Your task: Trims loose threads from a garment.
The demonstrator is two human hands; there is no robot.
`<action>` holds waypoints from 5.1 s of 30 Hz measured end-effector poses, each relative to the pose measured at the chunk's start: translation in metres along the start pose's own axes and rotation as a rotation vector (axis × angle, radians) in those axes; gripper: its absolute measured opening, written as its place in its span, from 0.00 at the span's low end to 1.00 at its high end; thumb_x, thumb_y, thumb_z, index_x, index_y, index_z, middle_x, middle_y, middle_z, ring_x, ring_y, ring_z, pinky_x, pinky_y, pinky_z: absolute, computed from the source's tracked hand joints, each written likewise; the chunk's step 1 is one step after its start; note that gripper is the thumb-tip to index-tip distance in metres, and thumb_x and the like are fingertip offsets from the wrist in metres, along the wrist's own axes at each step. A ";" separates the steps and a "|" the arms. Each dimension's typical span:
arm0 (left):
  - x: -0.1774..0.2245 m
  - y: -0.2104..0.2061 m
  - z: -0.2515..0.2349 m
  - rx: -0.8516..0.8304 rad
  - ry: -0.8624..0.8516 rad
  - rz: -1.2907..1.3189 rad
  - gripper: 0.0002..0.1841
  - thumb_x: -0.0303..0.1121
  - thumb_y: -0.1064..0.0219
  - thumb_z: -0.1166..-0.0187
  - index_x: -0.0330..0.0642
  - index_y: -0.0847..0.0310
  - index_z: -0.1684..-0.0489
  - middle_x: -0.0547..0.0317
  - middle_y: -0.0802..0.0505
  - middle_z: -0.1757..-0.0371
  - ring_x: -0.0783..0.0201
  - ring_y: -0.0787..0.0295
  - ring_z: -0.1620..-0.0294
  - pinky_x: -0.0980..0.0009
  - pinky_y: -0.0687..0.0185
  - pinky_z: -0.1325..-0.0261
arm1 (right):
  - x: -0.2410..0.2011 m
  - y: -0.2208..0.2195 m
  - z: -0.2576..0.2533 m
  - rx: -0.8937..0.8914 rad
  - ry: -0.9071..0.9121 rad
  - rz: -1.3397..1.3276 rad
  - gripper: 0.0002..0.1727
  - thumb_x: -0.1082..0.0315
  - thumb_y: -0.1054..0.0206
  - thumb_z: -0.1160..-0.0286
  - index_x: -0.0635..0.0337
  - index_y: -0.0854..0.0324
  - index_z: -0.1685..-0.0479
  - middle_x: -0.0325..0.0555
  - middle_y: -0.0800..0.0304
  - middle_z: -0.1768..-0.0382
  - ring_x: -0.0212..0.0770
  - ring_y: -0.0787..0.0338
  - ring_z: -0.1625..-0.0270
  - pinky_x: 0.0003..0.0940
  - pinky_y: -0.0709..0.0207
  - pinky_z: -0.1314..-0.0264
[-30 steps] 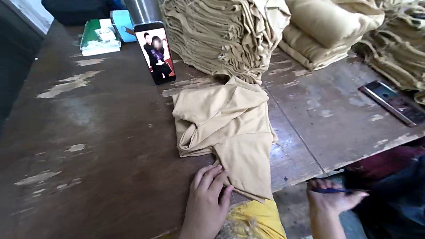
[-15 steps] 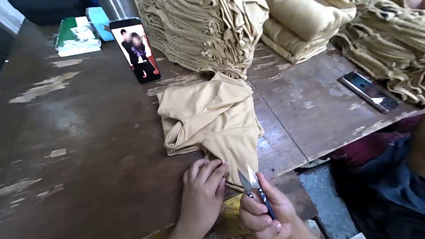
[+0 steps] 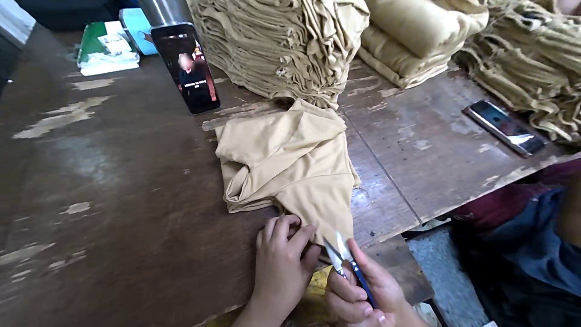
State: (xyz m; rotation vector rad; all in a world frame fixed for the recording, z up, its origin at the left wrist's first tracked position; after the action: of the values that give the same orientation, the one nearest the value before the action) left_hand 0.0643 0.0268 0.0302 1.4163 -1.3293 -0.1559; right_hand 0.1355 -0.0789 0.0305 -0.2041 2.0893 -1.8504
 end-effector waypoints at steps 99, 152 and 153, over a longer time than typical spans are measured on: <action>-0.016 0.000 0.017 0.278 0.167 0.987 0.15 0.15 0.29 0.30 0.32 0.11 0.46 0.58 0.07 0.48 0.72 0.10 0.46 0.75 0.11 0.40 | -0.041 -0.014 -0.023 0.384 1.042 2.210 0.08 0.75 0.31 0.24 0.59 0.27 0.67 0.47 0.12 0.57 0.33 0.12 0.51 0.21 0.17 0.46; -0.022 0.005 0.023 0.246 0.106 1.137 0.07 0.25 0.36 0.20 0.48 0.16 0.54 0.70 0.10 0.47 0.80 0.13 0.47 0.82 0.16 0.44 | -0.046 0.008 -0.006 0.713 0.589 2.322 0.30 0.43 0.51 0.09 0.57 0.21 0.73 0.38 0.27 0.85 0.31 0.25 0.83 0.29 0.32 0.82; -0.022 0.005 0.024 0.244 0.106 1.136 0.07 0.25 0.36 0.21 0.49 0.17 0.55 0.70 0.10 0.46 0.80 0.14 0.46 0.83 0.17 0.45 | -0.050 0.007 -0.003 0.711 0.626 2.252 0.29 0.43 0.48 0.10 0.58 0.23 0.71 0.37 0.29 0.84 0.28 0.28 0.81 0.24 0.33 0.79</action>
State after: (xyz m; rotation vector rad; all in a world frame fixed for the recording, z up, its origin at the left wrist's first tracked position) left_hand 0.0364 0.0307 0.0134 0.6565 -1.9006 0.8388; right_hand 0.1812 -0.0587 0.0322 2.0041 0.4344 -0.7204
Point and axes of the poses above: each hand's wrist, its own z-axis away from the middle knuckle, its own y-axis out of the back of the hand, x = y × z, the point moved 5 cm from there along -z, towards the middle knuckle
